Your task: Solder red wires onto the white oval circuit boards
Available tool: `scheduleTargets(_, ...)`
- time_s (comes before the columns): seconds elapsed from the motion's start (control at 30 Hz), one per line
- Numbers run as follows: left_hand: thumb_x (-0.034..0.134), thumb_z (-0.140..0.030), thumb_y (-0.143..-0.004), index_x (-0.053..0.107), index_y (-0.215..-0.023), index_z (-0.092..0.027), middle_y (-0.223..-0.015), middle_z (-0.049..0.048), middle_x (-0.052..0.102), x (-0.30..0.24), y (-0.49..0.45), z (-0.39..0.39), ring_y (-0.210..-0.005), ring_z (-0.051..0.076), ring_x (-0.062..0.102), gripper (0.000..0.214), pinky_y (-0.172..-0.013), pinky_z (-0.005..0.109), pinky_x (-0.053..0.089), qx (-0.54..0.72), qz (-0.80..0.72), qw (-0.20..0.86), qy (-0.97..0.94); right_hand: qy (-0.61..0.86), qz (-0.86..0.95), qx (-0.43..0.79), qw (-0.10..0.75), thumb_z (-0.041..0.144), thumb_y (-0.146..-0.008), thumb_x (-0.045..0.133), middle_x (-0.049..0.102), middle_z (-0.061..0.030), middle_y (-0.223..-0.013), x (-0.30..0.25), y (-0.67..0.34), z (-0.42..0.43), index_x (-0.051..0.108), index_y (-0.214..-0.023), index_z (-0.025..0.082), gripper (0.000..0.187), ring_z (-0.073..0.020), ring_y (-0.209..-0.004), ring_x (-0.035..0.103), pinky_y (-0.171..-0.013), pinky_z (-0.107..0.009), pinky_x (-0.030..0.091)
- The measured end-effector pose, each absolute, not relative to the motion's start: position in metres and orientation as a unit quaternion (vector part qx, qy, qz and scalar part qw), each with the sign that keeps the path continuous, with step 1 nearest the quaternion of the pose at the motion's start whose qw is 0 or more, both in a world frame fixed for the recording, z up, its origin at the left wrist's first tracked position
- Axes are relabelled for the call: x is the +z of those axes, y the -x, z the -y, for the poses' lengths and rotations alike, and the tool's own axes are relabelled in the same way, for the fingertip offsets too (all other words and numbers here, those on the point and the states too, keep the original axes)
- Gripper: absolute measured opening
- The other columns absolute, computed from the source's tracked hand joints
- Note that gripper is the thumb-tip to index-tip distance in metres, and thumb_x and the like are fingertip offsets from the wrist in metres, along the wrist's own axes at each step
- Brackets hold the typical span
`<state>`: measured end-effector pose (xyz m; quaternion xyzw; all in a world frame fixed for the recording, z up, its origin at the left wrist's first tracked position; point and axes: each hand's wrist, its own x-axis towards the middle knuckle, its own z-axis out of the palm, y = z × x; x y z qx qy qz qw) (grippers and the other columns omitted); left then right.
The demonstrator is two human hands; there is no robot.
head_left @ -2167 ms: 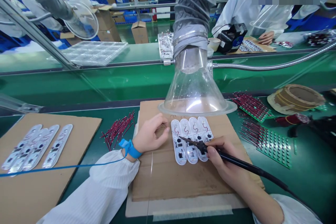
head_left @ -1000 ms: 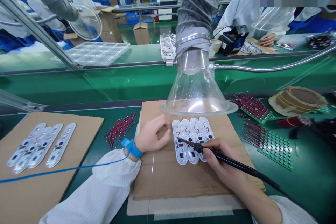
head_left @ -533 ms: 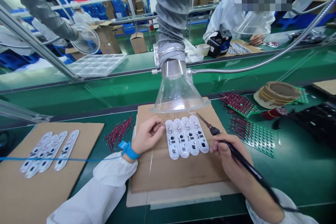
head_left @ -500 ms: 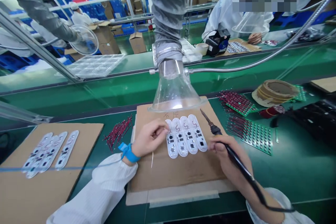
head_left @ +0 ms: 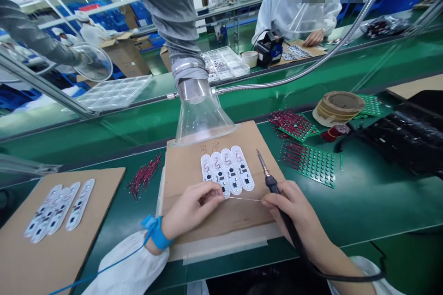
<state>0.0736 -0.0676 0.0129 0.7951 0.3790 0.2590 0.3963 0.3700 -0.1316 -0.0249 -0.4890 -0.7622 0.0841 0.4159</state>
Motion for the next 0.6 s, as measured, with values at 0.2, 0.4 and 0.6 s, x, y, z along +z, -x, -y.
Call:
scheduleTargets(0.2, 0.07, -0.017, -0.102, 0.069, -0.095, -0.02, -0.069, -0.0074, 0.041, 0.005, -0.058, 0.022, -0.059, 0.01, 0.04, 0.008, -0.058, 0.022, 0.035, 0.421, -0.358, 0.262, -0.791, 0.5, 0.722, 0.104, 0.467, 0.016, -0.109, 0.063, 0.073, -0.0026, -0.097, -0.024, -0.387, 0.14, 0.071, -0.118, 0.029, 0.018, -0.0187, -0.086, 0.075, -0.078, -0.028, 0.062)
scheduleTargets(0.4, 0.068, -0.013, -0.101, 0.067, -0.097, -0.02, -0.068, -0.0084, 0.04, -0.014, -0.062, 0.017, -0.056, 0.01, 0.04, 0.008, -0.057, 0.022, 0.035, 0.414, -0.32, 0.238, -0.818, 0.543, 0.604, 0.224, 0.538, 0.031, -0.11, 0.071, 0.083, -0.0026, -0.09, -0.032, -0.395, 0.153, 0.06, -0.132, 0.026, 0.024, -0.0223, -0.081, 0.084, -0.077, -0.032, 0.068)
scheduleTargets(0.6, 0.066, -0.013, -0.103, 0.064, -0.101, -0.021, -0.071, -0.0084, 0.04, -0.016, -0.061, 0.022, -0.057, 0.009, 0.041, 0.009, -0.056, 0.021, 0.033, 0.376, -0.301, 0.23, -0.846, 0.528, 0.548, 0.266, 0.592, 0.037, -0.111, 0.071, 0.075, -0.0023, -0.077, -0.034, -0.4, 0.156, 0.071, -0.101, 0.025, 0.016, -0.0184, -0.066, 0.074, -0.057, -0.026, 0.059)
